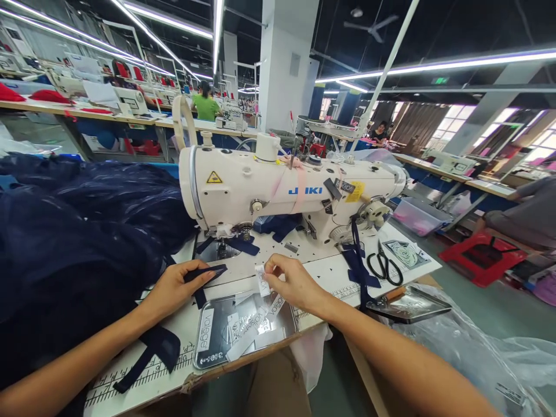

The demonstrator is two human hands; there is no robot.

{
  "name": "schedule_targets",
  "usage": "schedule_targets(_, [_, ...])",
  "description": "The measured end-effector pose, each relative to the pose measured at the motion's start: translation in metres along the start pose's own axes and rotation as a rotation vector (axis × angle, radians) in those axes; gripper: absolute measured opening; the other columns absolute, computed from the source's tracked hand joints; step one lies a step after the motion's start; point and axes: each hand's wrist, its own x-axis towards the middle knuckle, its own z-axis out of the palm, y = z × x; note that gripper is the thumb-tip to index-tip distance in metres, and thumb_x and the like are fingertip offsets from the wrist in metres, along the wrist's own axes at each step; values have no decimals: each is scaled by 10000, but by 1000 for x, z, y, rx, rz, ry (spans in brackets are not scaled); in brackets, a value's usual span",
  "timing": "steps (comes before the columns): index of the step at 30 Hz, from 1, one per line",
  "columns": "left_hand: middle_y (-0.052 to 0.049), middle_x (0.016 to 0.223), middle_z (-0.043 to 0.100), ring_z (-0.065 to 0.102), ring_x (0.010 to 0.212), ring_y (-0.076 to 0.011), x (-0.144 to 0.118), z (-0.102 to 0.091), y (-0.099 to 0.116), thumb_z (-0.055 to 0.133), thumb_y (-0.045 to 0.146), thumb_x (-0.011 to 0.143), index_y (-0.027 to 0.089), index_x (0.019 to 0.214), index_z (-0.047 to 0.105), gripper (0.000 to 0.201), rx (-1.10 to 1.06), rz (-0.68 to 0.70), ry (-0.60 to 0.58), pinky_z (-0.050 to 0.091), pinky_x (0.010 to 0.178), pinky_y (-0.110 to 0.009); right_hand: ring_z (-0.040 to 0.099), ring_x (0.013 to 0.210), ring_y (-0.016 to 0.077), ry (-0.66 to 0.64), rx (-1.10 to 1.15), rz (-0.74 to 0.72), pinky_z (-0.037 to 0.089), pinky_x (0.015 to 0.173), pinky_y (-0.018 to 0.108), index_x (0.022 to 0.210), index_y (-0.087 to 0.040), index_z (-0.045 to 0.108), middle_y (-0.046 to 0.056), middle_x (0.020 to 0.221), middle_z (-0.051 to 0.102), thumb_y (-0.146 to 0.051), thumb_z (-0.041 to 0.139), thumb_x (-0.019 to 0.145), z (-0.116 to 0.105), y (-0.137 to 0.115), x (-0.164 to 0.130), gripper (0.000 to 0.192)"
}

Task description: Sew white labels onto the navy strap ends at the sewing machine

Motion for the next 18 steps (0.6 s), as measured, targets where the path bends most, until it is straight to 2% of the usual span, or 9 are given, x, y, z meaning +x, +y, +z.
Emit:
schedule_targets(3, [24, 580, 569, 509, 567, -140, -1, -1, 1, 519, 443, 692, 172, 639, 603, 288, -39, -18, 1, 383, 554, -208, 485, 636, 113, 17, -61, -30, 380, 580, 229, 700, -186, 448, -16, 685, 517, -183, 469, 783, -2, 11, 16, 86])
schedule_targets(7, [20, 563, 567, 503, 545, -145, -2, -3, 3, 535, 443, 676, 178, 616, 602, 279, -65, -37, -3, 379, 537, -213, 516, 715, 135, -27, -225, -146, 400, 674, 275, 733, -176, 488, 15, 762, 559, -143, 446, 784, -6, 35, 35, 74])
schedule_targets(9, [17, 572, 572, 512, 563, -151, -2, -3, 2, 531, 446, 677, 178, 616, 606, 285, -66, -36, 0, 386, 553, -217, 530, 776, 149, -42, -272, -158, 405, 711, 298, 788, -172, 513, 36, 830, 576, -127, 437, 782, -9, 48, 40, 89])
schedule_targets(12, [23, 557, 563, 510, 557, -150, -2, -3, -1, 523, 457, 678, 180, 622, 614, 297, -60, -53, -8, 389, 558, -221, 540, 797, 160, 32, -318, -80, 412, 688, 298, 858, -169, 536, 48, 862, 586, -143, 444, 784, -14, 59, 40, 120])
schedule_targets(14, [27, 545, 557, 501, 537, -144, -1, -3, -2, 521, 464, 674, 181, 630, 617, 302, -56, -72, -16, 384, 548, -221, 538, 726, 151, 54, -350, -2, 408, 644, 283, 825, -169, 553, 34, 803, 587, -175, 465, 783, -16, 59, 36, 97])
schedule_targets(18, [25, 549, 565, 499, 536, -142, 1, -3, -2, 532, 464, 662, 178, 625, 619, 301, -49, -76, -10, 378, 543, -220, 492, 599, 107, -64, -335, 78, 400, 593, 246, 808, -174, 579, 8, 771, 569, -180, 559, 720, -12, 49, 28, 90])
